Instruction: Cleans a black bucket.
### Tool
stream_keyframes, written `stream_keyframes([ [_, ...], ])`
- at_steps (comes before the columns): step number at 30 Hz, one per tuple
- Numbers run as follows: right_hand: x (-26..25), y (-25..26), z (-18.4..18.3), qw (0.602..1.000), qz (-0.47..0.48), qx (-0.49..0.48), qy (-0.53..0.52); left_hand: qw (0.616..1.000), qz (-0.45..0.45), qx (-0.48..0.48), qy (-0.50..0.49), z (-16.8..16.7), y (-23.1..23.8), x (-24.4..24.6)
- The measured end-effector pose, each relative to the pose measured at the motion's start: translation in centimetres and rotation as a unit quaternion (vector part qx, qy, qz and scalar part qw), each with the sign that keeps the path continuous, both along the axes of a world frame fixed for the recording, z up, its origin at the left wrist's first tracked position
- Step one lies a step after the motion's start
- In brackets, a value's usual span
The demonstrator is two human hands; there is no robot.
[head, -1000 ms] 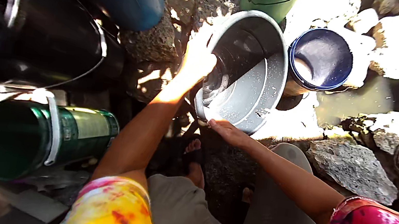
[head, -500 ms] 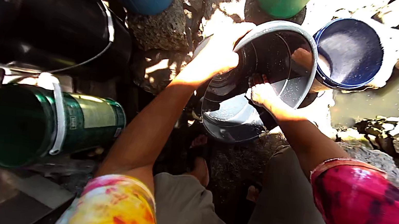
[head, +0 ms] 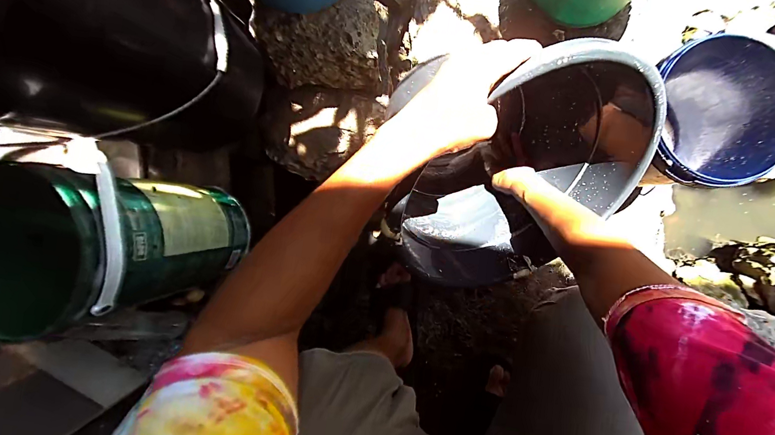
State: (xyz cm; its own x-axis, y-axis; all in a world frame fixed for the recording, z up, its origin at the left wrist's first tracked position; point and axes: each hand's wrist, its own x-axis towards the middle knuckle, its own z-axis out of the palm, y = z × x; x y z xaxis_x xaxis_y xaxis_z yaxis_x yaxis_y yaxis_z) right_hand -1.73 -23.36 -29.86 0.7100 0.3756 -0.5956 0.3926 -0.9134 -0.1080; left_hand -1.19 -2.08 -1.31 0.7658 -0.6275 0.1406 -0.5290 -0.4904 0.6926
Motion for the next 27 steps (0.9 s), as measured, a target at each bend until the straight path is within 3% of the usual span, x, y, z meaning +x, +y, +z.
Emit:
stream_keyframes([
  [3, 4.0, -2.6, 1.0, 0.982, -0.004, 0.064, -0.178, 1.0, -0.02, -0.009, -0.016, -0.3, 0.0, -0.4],
  [5, 2.6, -1.3, 0.5, 0.962, -0.135, 0.156, -0.177, 0.999, -0.023, -0.014, -0.016, -0.4, -0.2, -0.8],
  [8, -3.2, 5.9, -0.9, 0.956, -0.27, 0.119, -0.003, 0.999, -0.029, -0.024, -0.018, -0.6, -0.7, -0.7],
  [9, -5.3, 9.2, 0.2, 0.939, -0.308, 0.153, 0.01, 0.999, -0.03, -0.024, -0.02, -0.6, -0.9, -0.6],
  [10, -6.8, 12.4, 2.7, 0.918, -0.338, 0.208, 0.014, 0.999, -0.035, -0.023, -0.019, -0.5, -1.1, -0.5],
  [11, -5.5, 14.5, 8.6, 0.906, -0.34, 0.183, 0.172, 0.999, -0.039, -0.025, -0.02, -0.4, -1.2, -0.4],
  [12, -5.1, 15.9, 12.2, 0.863, -0.38, 0.238, 0.231, 0.999, -0.042, -0.023, -0.02, -0.3, -1.3, -0.3],
  [13, -5.5, 16.4, 14.0, 0.822, -0.414, 0.304, 0.245, 0.999, -0.042, -0.018, -0.021, -0.2, -1.3, -0.1],
  [14, -6.1, 15.7, 14.2, 0.812, -0.408, 0.335, 0.247, 0.999, -0.04, -0.011, -0.021, -0.2, -1.3, 0.0],
  [16, -7.0, 10.1, 9.9, 0.915, -0.238, 0.265, 0.187, 0.999, -0.035, 0.013, -0.007, 0.0, -1.3, 0.1],
  [17, -7.2, 5.9, 5.9, 0.96, -0.132, 0.233, 0.083, 0.999, -0.034, 0.015, -0.008, -0.1, -1.2, 0.2],
  [19, -4.9, -1.3, 3.8, 0.996, -0.042, 0.071, 0.014, 0.999, -0.035, 0.013, -0.011, -0.1, -1.4, 0.2],
  [21, -3.5, -4.0, 5.6, 0.998, -0.042, -0.026, -0.035, 0.999, -0.039, 0.008, -0.015, -0.2, -1.6, 0.1],
  [23, -5.4, -2.7, 6.7, 0.996, -0.082, -0.025, -0.024, 0.999, -0.034, 0.005, -0.004, -0.1, -2.0, 0.0],
  [25, -9.0, 2.2, 6.4, 0.988, -0.141, 0.069, 0.012, 1.0, -0.018, 0.01, 0.007, 0.2, -2.5, -0.2],
  [27, -12.4, 9.4, 9.7, 0.937, -0.235, 0.244, 0.085, 1.0, -0.012, 0.011, 0.019, 0.5, -3.1, -0.5],
])
